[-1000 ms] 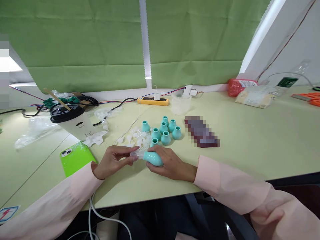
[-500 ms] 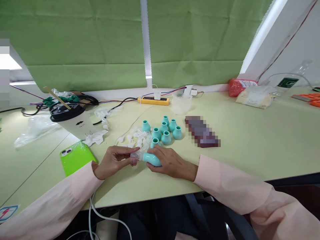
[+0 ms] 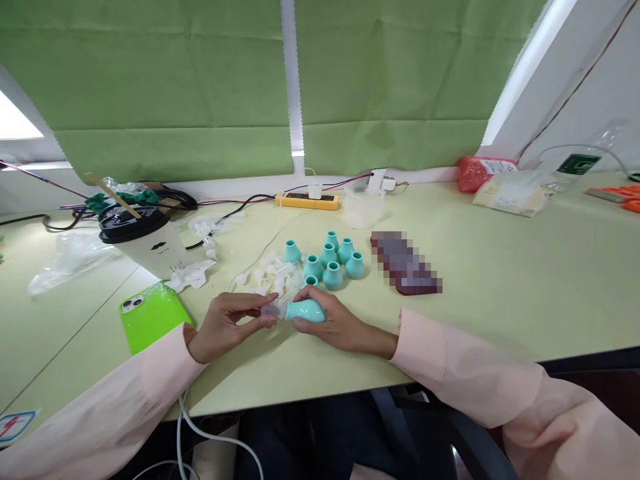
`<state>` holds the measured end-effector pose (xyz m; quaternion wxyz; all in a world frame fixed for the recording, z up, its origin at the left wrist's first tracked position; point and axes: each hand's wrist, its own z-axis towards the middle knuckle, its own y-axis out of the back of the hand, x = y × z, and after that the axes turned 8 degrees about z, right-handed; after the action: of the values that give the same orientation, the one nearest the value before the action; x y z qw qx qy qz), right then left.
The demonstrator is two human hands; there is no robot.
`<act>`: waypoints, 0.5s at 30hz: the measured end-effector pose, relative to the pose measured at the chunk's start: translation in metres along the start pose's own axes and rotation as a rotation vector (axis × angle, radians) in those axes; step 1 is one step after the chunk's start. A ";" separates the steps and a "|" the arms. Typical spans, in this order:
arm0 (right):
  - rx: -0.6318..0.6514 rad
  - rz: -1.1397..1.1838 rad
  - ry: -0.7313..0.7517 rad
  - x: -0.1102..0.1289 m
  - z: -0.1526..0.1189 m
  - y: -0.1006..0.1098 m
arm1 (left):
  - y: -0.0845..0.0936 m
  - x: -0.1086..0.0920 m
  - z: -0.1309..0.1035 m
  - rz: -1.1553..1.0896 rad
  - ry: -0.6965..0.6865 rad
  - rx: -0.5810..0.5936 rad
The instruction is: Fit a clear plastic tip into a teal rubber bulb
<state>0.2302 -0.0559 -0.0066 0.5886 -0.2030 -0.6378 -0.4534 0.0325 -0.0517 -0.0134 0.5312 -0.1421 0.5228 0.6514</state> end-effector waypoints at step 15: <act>0.167 0.251 -0.210 -0.009 0.005 0.007 | 0.001 0.002 -0.002 0.141 -0.294 -0.043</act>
<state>0.2347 -0.0454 -0.0123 0.5855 -0.2776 -0.7009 -0.2981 0.0300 -0.0527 -0.0150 0.5518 -0.0195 0.4340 0.7119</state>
